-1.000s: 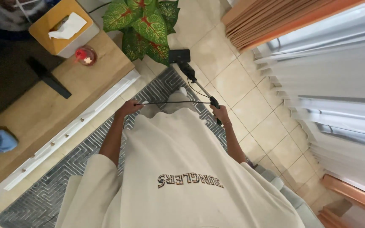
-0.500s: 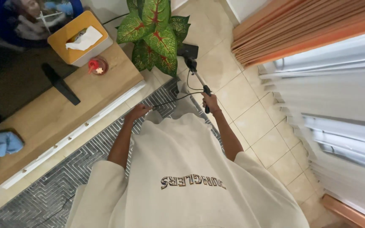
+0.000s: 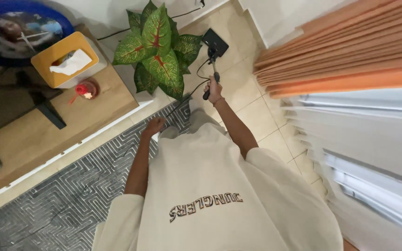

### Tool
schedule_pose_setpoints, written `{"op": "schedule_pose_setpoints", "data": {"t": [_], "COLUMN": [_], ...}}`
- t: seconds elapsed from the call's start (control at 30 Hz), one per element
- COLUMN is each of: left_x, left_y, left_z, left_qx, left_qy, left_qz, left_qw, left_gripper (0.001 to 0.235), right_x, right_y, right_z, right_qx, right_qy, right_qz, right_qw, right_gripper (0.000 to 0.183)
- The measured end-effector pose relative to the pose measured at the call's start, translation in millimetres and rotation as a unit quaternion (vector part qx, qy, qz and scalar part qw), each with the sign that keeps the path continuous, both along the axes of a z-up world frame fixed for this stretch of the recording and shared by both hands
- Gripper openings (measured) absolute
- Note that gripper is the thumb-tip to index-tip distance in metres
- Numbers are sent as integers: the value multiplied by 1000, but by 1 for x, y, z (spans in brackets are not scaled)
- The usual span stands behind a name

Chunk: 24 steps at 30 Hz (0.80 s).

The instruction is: Vacuuming a rug and organizing throw pillows on a sofa.

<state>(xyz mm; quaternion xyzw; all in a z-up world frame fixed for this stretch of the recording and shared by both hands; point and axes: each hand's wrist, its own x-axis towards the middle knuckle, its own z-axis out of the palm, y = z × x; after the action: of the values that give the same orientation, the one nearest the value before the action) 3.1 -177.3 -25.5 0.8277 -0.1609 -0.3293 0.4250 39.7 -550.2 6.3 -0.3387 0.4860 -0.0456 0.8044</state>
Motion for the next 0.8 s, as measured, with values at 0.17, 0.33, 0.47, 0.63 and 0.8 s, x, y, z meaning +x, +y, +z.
{"op": "schedule_pose_setpoints", "data": {"t": [0.17, 0.33, 0.47, 0.63, 0.8], "left_x": [1, -10, -19, -29, -32], "left_y": [-39, -44, -54, -74, -82], "left_z": [10, 13, 25, 35, 48], "left_qx": [12, -57, -69, -68, -10], "left_qy": [162, 134, 125, 111, 125], "left_qz": [78, 137, 161, 146, 123], "left_qw": [984, 980, 977, 981, 985], "left_gripper": [46, 44, 27, 28, 30], "right_x": [68, 136, 152, 133, 132], "right_y": [-51, -88, -109, -145, -158], "right_z": [-26, -19, -37, -44, -53], "right_qx": [56, 54, 19, -15, 9], "right_qy": [-54, -43, -26, -15, -18], "right_qz": [-39, -80, -74, -47, -42], "right_qw": [996, 994, 997, 999, 999], "right_gripper": [32, 23, 28, 25, 21]}}
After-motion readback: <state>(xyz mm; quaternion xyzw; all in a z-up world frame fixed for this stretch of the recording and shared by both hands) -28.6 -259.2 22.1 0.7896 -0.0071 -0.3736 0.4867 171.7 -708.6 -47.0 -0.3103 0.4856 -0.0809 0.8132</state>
